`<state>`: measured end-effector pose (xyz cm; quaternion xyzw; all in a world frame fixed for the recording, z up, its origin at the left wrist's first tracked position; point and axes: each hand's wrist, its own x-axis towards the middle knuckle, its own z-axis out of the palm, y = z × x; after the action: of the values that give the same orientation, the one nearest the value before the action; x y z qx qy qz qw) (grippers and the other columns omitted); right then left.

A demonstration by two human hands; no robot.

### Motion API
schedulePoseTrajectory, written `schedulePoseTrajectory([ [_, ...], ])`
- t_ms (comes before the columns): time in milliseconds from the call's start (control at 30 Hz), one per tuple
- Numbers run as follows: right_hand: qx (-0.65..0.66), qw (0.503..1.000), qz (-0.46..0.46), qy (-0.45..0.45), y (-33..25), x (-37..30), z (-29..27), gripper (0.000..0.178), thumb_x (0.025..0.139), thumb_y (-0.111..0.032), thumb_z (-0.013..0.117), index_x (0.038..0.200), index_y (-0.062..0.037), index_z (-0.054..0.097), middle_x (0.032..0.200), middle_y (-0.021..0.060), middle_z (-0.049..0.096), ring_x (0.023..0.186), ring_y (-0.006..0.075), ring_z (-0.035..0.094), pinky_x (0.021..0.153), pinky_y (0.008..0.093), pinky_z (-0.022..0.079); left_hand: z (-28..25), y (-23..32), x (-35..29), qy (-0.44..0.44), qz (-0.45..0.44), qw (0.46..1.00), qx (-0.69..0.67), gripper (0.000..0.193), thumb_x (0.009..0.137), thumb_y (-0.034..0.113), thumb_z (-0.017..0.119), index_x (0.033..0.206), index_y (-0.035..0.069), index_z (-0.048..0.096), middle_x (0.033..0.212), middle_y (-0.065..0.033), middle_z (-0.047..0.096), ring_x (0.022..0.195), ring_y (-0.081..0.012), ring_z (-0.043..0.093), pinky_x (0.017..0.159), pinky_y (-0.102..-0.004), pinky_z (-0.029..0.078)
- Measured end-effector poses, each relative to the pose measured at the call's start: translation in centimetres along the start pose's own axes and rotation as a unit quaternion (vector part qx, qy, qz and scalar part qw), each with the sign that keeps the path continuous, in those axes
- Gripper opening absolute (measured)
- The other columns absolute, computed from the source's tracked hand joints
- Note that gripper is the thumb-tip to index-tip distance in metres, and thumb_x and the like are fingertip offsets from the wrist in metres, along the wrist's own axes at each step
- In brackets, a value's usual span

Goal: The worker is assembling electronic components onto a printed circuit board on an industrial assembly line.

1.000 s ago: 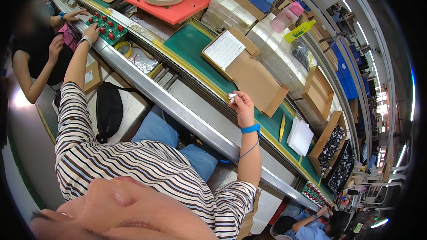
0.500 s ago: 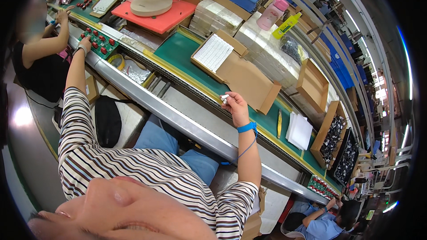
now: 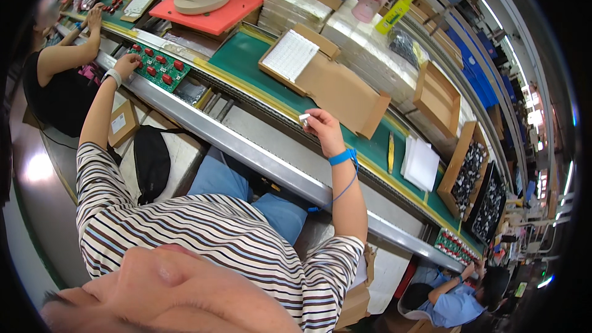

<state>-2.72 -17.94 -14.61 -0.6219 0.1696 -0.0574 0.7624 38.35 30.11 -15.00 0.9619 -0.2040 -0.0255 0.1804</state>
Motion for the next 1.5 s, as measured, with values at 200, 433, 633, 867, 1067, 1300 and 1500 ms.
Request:
schedulePoseTrajectory([
  [200, -0.038, 0.999, -0.003, 0.008, 0.1, -0.2, 0.0, 0.02, 0.084, -0.011, 0.056, 0.102, -0.0012, 0.057, 0.082, 0.0022, 0.057, 0.069, 0.0083, 0.053, 0.064, 0.0223, 0.046, 0.7, 5.6, -3.0, -0.07, 0.041, 0.995, -0.052, 0.022, 0.079, 0.016, 0.059, 0.099, 0.007, 0.061, 0.084, -0.0102, 0.063, 0.079, -0.02, 0.06, 0.073, -0.0307, 0.046],
  [433, -0.063, 0.998, -0.023, 0.02, -0.7, -0.6, 1.0, 0.02, 0.084, -0.01, 0.056, 0.101, 0.0001, 0.057, 0.078, 0.0029, 0.057, 0.064, 0.0086, 0.052, 0.06, 0.0215, 0.044, 1.3, 14.0, -8.1, -0.175, 0.105, 0.973, -0.11, 0.024, 0.081, 0.009, 0.056, 0.104, 0.001, 0.057, 0.087, -0.0063, 0.062, 0.077, -0.0132, 0.055, 0.071, -0.0273, 0.045],
  [633, -0.071, 0.995, -0.068, 0.018, -0.7, -0.6, 0.9, 0.021, 0.082, -0.008, 0.057, 0.102, 0.0013, 0.057, 0.081, 0.0042, 0.058, 0.065, 0.0089, 0.052, 0.06, 0.0216, 0.045, 2.7, 22.0, -11.7, -0.213, 0.246, 0.941, -0.094, 0.025, 0.079, 0.009, 0.058, 0.103, 0.003, 0.059, 0.084, -0.0118, 0.063, 0.075, -0.02, 0.059, 0.07, -0.0302, 0.046],
  [867, -0.089, 0.993, -0.076, 0.011, -0.8, -0.7, 1.5, 0.021, 0.079, -0.006, 0.06, 0.098, 0.0028, 0.057, 0.08, 0.0045, 0.059, 0.07, 0.008, 0.055, 0.062, 0.0202, 0.046, 3.3, 30.1, -13.4, -0.201, 0.385, 0.9, 0.038, 0.03, 0.078, 0.013, 0.057, 0.107, 0.005, 0.059, 0.088, -0.016, 0.062, 0.077, -0.0289, 0.059, 0.07, -0.0356, 0.046],
  [1067, -0.064, 0.994, -0.079, -0.038, -0.8, -1.4, 2.3, 0.021, 0.081, -0.007, 0.06, 0.099, 0.0018, 0.054, 0.082, 0.0054, 0.059, 0.07, 0.0088, 0.055, 0.063, 0.0217, 0.046, 6.5, 37.9, -13.2, -0.233, 0.407, 0.847, -0.252, 0.051, 0.075, 0.015, 0.066, 0.121, 0.005, 0.046, 0.075, -0.0101, 0.059, 0.061, -0.0187, 0.056, 0.06, -0.0295, 0.046],
  [1300, -0.064, 0.996, -0.047, -0.038, -1.3, -1.4, 0.7, 0.017, 0.079, -0.007, 0.062, 0.093, 0.002, 0.056, 0.078, 0.0058, 0.059, 0.067, 0.0113, 0.055, 0.062, 0.0226, 0.047, 10.0, 39.8, -11.0, -0.33, 0.378, 0.806, -0.315, 0.044, 0.076, 0.007, 0.062, 0.118, 0.004, 0.05, 0.069, -0.0041, 0.055, 0.063, -0.0115, 0.051, 0.061, -0.0266, 0.045],
  [1500, -0.296, 0.955, -0.017, 0.03, -2.3, -1.5, -0.8, 0.019, 0.077, -0.007, 0.06, 0.092, 0.0048, 0.061, 0.074, 0.009, 0.062, 0.064, 0.0114, 0.059, 0.059, 0.0251, 0.049, 11.2, 38.4, -9.5, -0.265, 0.343, 0.848, -0.304, 0.021, 0.077, 0.012, 0.061, 0.095, 0.001, 0.059, 0.077, -0.0064, 0.062, 0.068, -0.0126, 0.056, 0.064, -0.026, 0.046],
])
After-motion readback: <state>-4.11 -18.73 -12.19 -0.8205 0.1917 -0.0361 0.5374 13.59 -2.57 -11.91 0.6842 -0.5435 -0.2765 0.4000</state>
